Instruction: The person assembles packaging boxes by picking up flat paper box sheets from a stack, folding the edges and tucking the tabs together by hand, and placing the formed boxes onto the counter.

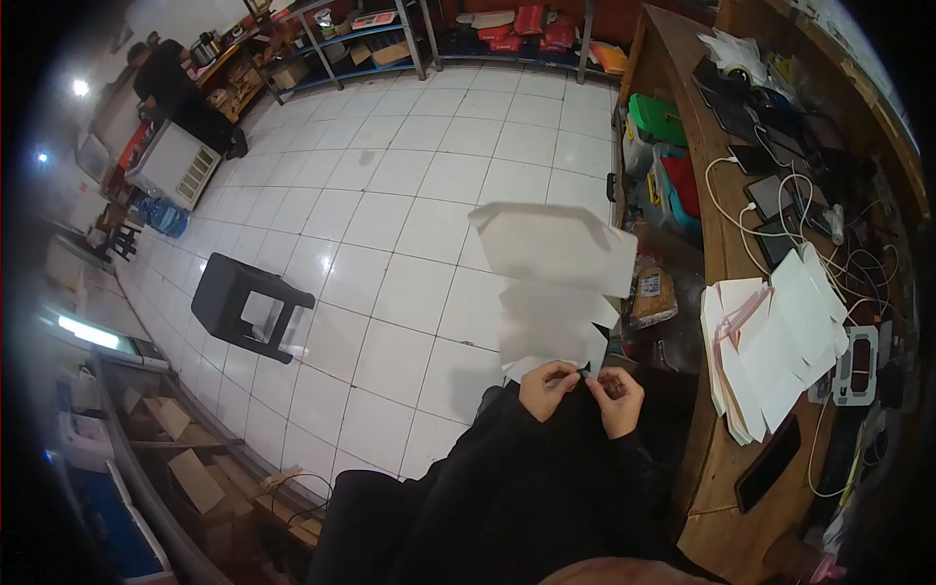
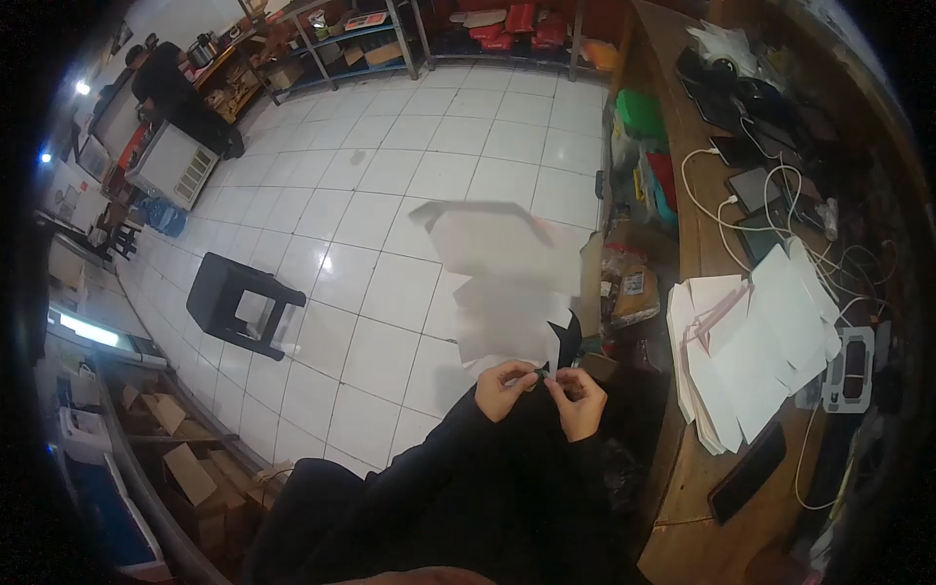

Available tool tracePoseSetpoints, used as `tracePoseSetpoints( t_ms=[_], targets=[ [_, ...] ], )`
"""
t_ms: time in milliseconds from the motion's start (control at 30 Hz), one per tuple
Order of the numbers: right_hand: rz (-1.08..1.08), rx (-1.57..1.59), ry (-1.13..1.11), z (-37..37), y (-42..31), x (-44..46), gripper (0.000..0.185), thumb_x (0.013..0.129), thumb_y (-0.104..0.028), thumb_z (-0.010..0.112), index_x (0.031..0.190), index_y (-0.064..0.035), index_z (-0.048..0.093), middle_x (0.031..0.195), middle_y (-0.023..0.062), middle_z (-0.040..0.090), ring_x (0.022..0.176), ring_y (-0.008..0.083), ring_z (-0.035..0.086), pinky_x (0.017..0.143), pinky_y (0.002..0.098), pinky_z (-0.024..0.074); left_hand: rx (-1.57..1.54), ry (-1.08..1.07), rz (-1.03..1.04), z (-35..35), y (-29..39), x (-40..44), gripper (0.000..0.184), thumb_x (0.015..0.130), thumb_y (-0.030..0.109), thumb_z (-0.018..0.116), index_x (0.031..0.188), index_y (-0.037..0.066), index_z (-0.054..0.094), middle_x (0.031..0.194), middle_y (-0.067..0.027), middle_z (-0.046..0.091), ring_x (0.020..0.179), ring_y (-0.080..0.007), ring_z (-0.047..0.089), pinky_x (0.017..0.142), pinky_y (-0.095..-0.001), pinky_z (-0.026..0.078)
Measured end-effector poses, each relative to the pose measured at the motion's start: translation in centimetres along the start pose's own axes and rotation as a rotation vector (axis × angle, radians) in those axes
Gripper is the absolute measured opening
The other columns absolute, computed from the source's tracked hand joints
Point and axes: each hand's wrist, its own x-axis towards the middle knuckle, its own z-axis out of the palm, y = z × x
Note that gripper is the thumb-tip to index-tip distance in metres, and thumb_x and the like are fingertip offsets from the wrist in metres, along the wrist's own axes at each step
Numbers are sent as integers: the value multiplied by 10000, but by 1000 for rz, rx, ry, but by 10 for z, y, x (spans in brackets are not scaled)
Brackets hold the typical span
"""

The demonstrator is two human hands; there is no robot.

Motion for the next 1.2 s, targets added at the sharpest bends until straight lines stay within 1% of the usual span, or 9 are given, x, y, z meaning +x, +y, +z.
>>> tracePoseSetpoints(
  t_ms=[533,733,800,900,967,1033,1100,1167,1200],
  targets=[
    [-109,-165,-112,16,-9,4,114,693,-38,677,781,9,622,691,90,628,676,135,625,582,234,458,-205,-67,-107,-21,1,-2,166,760,-26,610,905,-23,530,862,-89,587,807,-149,588,713,-253,518],
    [-476,-374,-143,36,-28,6,245,733,-13,625,976,-45,617,1103,161,493,845,225,586,657,265,481,-385,88,-247,-18,24,-6,326,784,-4,588,1091,-19,479,1038,-116,563,933,-176,565,748,-295,520],
    [-342,-165,-93,47,-21,9,223,747,-14,613,970,-31,612,1071,146,506,832,197,583,658,249,477,-417,117,-270,-13,31,-10,385,791,3,583,1153,-16,454,1089,-103,549,981,-176,546,777,-312,509],
    [-171,83,-22,51,-26,16,167,778,-21,588,942,7,603,1013,106,529,810,126,570,644,215,464,30,29,94,-9,41,-23,469,788,90,617,1200,-29,429,1141,-135,531,1047,-235,527,801,-295,480],
    [-142,128,96,49,-26,23,173,775,-14,593,947,3,604,988,90,532,772,115,563,639,211,459,995,-108,537,-15,56,-28,482,754,107,637,1191,15,455,1176,-124,512,1066,-260,512,813,-286,458],
    [-140,59,103,48,-30,28,182,769,-21,606,949,-4,609,1004,70,510,711,106,545,637,203,452,1038,-7,547,-26,49,-37,417,712,115,658,1109,61,542,1049,-108,581,930,-276,575,751,-286,479],
    [-43,52,40,51,-43,29,268,750,-32,631,1014,-21,587,1063,68,464,722,108,525,640,198,453,946,118,316,-40,52,-44,284,719,104,653,996,65,604,834,-113,630,758,-248,623,668,-271,493],
    [-93,280,-100,63,-63,23,519,701,-66,684,1184,-61,492,1231,116,369,1050,210,481,842,282,439,876,273,92,-46,84,-41,169,739,60,641,904,25,627,657,-93,629,639,-194,633,602,-249,495],
    [-284,58,-245,64,-79,20,555,683,-51,688,1198,-48,479,1287,141,326,1129,259,424,896,317,402,450,291,-35,-51,92,-39,175,789,45,608,957,-3,596,794,-89,644,762,-129,623,652,-220,484]
  ],
)
